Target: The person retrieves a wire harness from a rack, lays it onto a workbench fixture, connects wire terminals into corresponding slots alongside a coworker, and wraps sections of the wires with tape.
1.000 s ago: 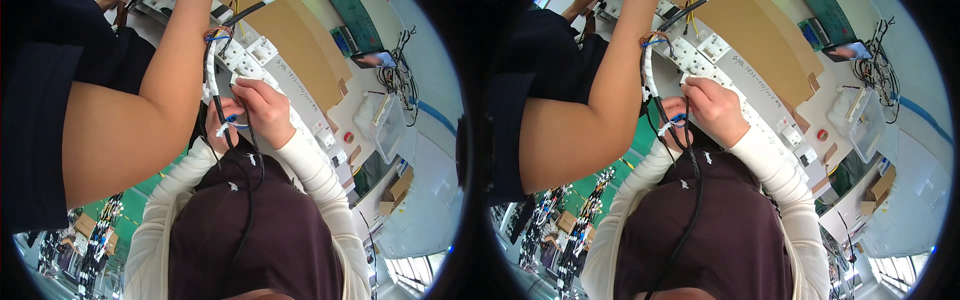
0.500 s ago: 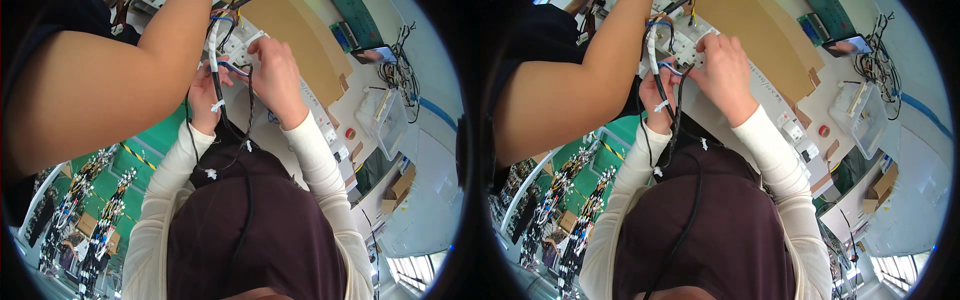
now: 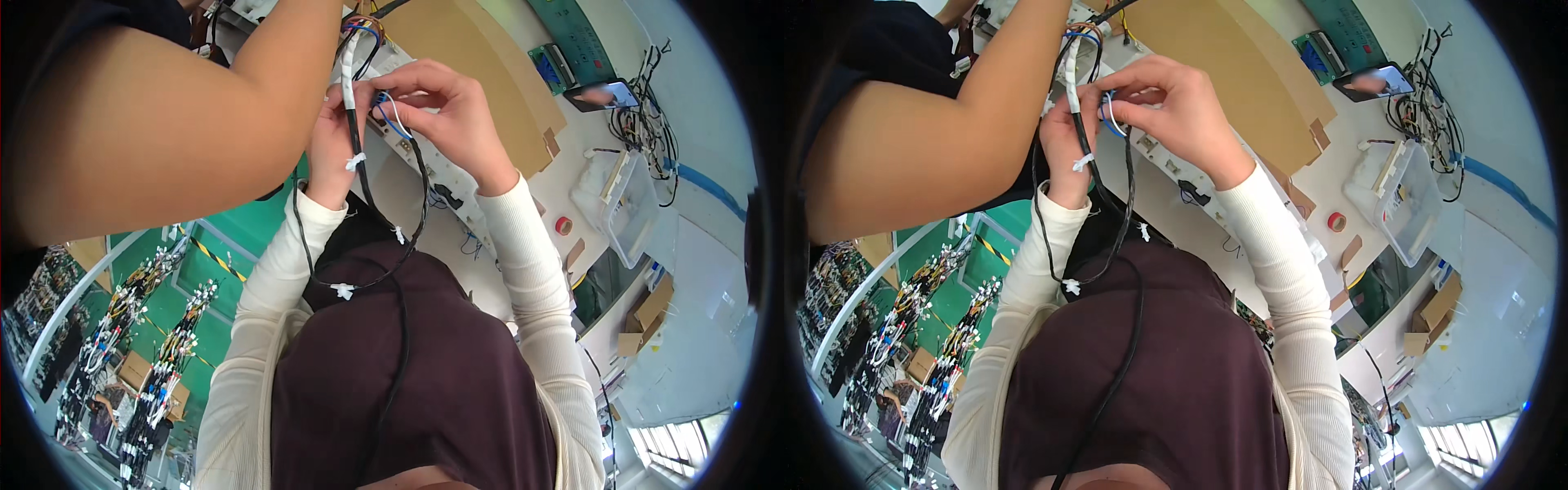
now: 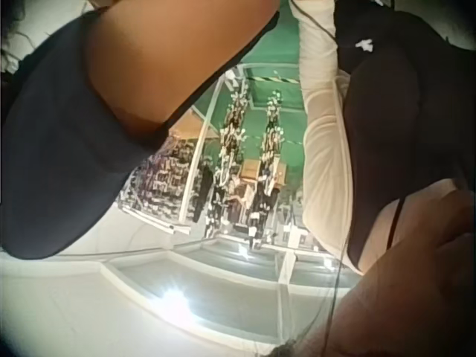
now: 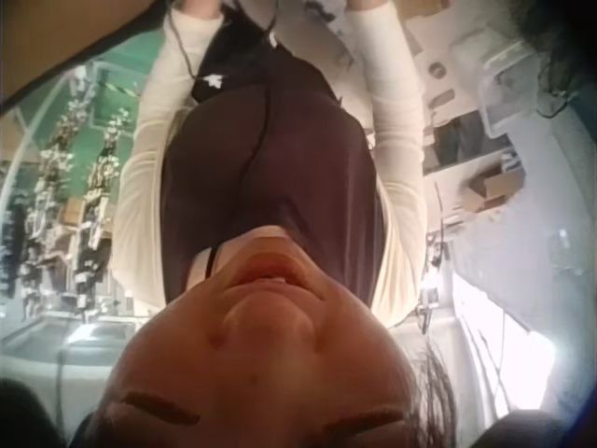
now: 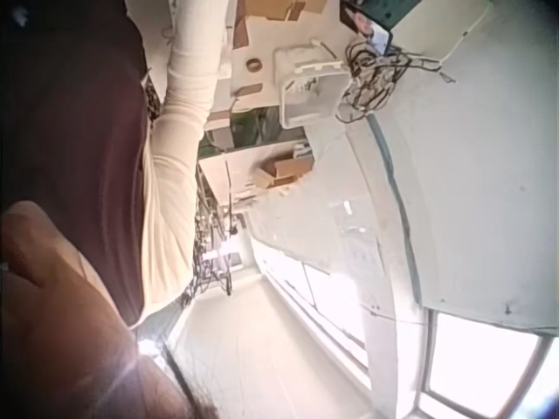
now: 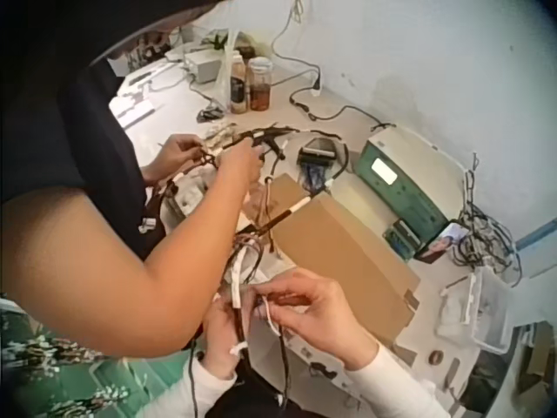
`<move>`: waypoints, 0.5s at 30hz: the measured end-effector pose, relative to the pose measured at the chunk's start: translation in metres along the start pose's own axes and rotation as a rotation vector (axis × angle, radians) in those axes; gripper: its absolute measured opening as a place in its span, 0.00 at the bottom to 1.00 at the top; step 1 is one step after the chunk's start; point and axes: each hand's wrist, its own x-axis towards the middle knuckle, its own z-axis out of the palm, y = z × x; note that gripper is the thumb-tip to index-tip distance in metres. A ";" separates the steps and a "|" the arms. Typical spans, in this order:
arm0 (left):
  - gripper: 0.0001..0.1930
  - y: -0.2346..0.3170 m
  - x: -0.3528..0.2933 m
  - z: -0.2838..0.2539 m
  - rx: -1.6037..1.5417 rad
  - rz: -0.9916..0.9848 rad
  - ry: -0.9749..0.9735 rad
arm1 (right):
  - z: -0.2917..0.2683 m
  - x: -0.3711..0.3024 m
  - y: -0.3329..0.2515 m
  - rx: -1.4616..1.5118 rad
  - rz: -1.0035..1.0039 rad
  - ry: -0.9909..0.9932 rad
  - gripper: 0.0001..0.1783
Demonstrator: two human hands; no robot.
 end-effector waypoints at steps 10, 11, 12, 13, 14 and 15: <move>0.05 -0.016 0.002 -0.002 0.349 0.354 0.041 | -0.002 -0.004 0.023 -0.691 -0.451 0.313 0.17; 0.05 -0.015 0.000 -0.005 0.346 0.354 0.044 | -0.002 -0.007 0.025 -0.693 -0.451 0.310 0.17; 0.04 -0.014 -0.003 -0.011 0.373 0.329 0.025 | -0.001 -0.013 0.024 -0.768 -0.425 0.301 0.17; 0.03 -0.015 -0.005 -0.015 0.401 0.305 0.008 | 0.000 -0.016 0.025 -0.841 -0.399 0.292 0.17; 0.03 -0.024 -0.008 -0.020 0.289 0.257 0.014 | 0.004 -0.020 0.032 -0.878 -0.438 0.298 0.16; 0.03 -0.028 -0.011 -0.022 0.290 0.255 0.015 | 0.007 -0.021 0.032 -0.877 -0.437 0.296 0.16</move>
